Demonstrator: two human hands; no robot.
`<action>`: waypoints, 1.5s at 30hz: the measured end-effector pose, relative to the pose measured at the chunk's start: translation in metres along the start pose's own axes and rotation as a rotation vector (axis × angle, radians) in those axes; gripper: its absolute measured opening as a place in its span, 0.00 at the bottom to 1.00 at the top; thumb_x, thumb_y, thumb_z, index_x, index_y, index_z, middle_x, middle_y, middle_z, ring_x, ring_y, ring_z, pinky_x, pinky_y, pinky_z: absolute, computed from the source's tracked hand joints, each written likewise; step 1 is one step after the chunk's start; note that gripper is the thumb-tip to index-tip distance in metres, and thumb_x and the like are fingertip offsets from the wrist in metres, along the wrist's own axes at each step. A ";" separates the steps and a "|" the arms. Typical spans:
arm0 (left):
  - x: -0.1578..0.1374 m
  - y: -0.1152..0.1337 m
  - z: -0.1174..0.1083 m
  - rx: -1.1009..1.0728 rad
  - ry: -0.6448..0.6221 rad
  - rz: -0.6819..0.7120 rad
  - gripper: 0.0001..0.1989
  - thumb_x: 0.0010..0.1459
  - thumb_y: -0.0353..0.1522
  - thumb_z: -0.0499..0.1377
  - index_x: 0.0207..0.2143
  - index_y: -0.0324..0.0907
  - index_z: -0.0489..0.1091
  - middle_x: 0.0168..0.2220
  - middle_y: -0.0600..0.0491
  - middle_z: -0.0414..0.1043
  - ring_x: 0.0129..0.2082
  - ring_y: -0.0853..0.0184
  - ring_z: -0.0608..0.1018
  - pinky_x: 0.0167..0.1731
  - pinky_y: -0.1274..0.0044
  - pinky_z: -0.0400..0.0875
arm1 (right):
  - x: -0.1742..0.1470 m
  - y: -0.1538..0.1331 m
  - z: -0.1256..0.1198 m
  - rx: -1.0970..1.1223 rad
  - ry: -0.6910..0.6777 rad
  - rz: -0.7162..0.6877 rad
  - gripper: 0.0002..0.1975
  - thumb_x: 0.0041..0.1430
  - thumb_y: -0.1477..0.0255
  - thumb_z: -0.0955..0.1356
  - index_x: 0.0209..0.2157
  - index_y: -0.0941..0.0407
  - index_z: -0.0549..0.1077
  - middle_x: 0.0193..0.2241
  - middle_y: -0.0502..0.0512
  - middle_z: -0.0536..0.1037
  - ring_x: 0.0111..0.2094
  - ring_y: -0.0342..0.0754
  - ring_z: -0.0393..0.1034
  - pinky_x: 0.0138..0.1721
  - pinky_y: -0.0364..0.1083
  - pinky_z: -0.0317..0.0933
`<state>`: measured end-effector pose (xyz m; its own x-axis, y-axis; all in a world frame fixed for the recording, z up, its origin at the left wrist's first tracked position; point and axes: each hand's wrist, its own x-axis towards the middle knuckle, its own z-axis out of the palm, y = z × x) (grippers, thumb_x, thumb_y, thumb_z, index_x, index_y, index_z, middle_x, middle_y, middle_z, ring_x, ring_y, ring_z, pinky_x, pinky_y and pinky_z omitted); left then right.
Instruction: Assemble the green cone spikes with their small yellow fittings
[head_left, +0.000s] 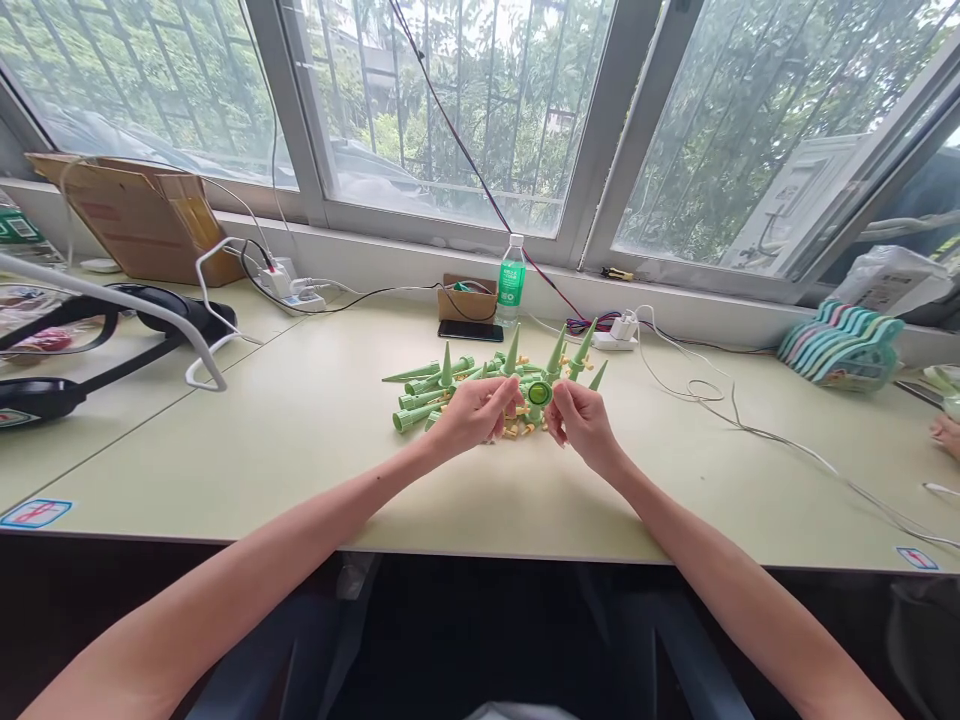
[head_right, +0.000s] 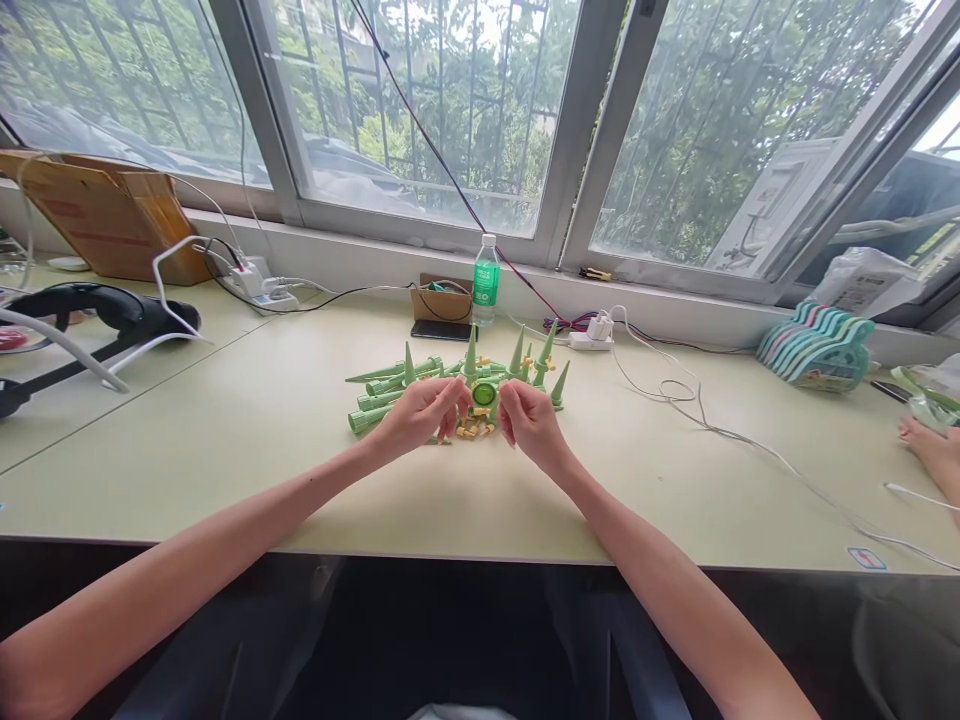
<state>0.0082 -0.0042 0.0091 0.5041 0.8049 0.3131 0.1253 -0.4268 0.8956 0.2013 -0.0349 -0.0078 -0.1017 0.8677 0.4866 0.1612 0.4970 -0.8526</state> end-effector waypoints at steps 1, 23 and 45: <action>0.000 0.000 0.000 -0.041 -0.046 -0.033 0.31 0.64 0.55 0.48 0.29 0.37 0.69 0.24 0.53 0.70 0.17 0.73 0.71 0.15 0.82 0.64 | 0.000 0.000 0.000 -0.011 -0.018 -0.006 0.25 0.67 0.50 0.61 0.23 0.54 0.60 0.15 0.45 0.64 0.14 0.39 0.57 0.16 0.42 0.52; -0.004 0.007 -0.007 -0.104 -0.238 -0.009 0.22 0.64 0.50 0.54 0.40 0.38 0.66 0.23 0.57 0.65 0.20 0.71 0.73 0.16 0.81 0.66 | -0.002 0.005 -0.001 0.031 -0.159 -0.004 0.17 0.68 0.54 0.62 0.34 0.53 0.64 0.15 0.41 0.64 0.14 0.39 0.55 0.17 0.40 0.54; -0.004 -0.011 -0.001 0.481 -0.093 0.441 0.13 0.70 0.38 0.51 0.48 0.42 0.70 0.41 0.49 0.68 0.27 0.72 0.69 0.27 0.80 0.65 | 0.000 -0.004 0.002 0.013 -0.091 0.141 0.28 0.65 0.52 0.63 0.17 0.53 0.55 0.09 0.42 0.57 0.10 0.38 0.52 0.16 0.43 0.47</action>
<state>0.0042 -0.0020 -0.0021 0.6646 0.4823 0.5706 0.2468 -0.8626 0.4417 0.1990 -0.0367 -0.0047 -0.1680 0.9240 0.3434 0.1680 0.3701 -0.9137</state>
